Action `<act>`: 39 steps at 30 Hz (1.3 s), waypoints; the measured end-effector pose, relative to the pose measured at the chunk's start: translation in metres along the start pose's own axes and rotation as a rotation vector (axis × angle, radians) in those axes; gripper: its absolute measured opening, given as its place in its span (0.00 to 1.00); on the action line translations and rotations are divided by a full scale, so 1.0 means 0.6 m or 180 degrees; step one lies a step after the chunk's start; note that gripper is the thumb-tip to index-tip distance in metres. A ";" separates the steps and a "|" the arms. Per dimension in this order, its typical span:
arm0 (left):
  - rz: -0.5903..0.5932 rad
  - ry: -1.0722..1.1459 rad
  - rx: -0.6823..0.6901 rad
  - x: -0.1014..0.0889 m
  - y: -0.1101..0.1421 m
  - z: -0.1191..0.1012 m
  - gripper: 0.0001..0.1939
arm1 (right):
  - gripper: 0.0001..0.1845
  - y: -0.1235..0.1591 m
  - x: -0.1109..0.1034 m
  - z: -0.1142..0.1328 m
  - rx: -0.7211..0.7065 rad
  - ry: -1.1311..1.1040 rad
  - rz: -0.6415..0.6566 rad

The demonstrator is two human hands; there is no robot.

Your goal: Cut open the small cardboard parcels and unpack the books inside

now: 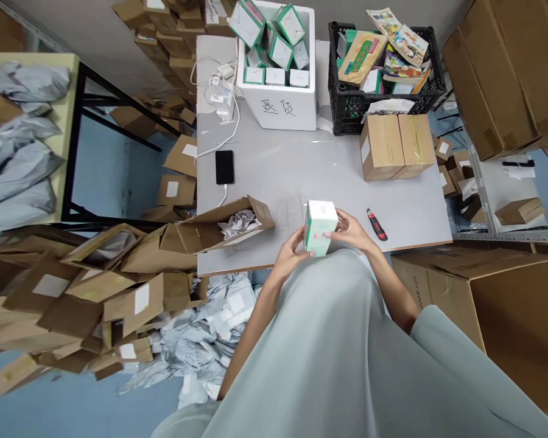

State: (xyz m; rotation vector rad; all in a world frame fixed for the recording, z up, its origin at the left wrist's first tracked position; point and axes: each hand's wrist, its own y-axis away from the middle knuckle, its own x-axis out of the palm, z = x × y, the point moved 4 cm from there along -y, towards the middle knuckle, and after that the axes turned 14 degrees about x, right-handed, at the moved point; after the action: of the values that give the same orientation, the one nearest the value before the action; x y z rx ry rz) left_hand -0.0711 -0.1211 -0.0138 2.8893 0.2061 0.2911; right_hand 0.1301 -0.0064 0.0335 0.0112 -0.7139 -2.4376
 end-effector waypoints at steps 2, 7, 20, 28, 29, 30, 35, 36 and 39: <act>-0.0249 -0.0339 0.0319 -0.006 -0.012 -0.014 0.42 | 0.49 0.026 0.012 0.003 -0.0113 0.0270 0.0022; -0.0495 -0.0833 0.1189 -0.003 -0.030 -0.067 0.24 | 0.38 0.089 0.035 0.014 -0.0482 0.1151 -0.0344; -0.0063 -0.0324 0.0693 -0.007 -0.025 -0.083 0.44 | 0.45 0.072 0.010 0.008 -0.0404 0.0135 -0.0986; -0.0316 -0.0344 0.0386 0.024 -0.007 -0.089 0.44 | 0.45 0.032 0.002 -0.003 -0.0201 -0.0553 -0.1023; -0.0365 -0.0344 0.0313 0.024 -0.009 -0.088 0.45 | 0.46 0.032 0.005 -0.006 -0.0196 -0.0571 -0.0975; -0.0389 -0.0329 0.0253 0.023 -0.010 -0.086 0.46 | 0.46 0.031 0.006 -0.009 -0.0201 -0.0581 -0.0930; -0.0353 -0.0034 0.0074 0.019 -0.010 -0.084 0.41 | 0.54 0.026 0.010 -0.037 -0.0164 -0.0665 -0.0838; -0.0367 0.0044 0.0014 0.018 -0.008 -0.084 0.42 | 0.56 0.025 0.012 -0.044 -0.0122 -0.0690 -0.0829; -0.0380 0.0240 -0.0193 0.017 -0.005 -0.079 0.44 | 0.56 0.020 0.026 -0.065 0.0030 -0.0682 -0.0634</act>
State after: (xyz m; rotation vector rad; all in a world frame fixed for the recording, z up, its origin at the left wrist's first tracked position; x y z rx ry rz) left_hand -0.0713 -0.1066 0.0324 2.7948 0.3747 0.3780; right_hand 0.1301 -0.0422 0.0087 -0.1863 -0.8539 -2.6525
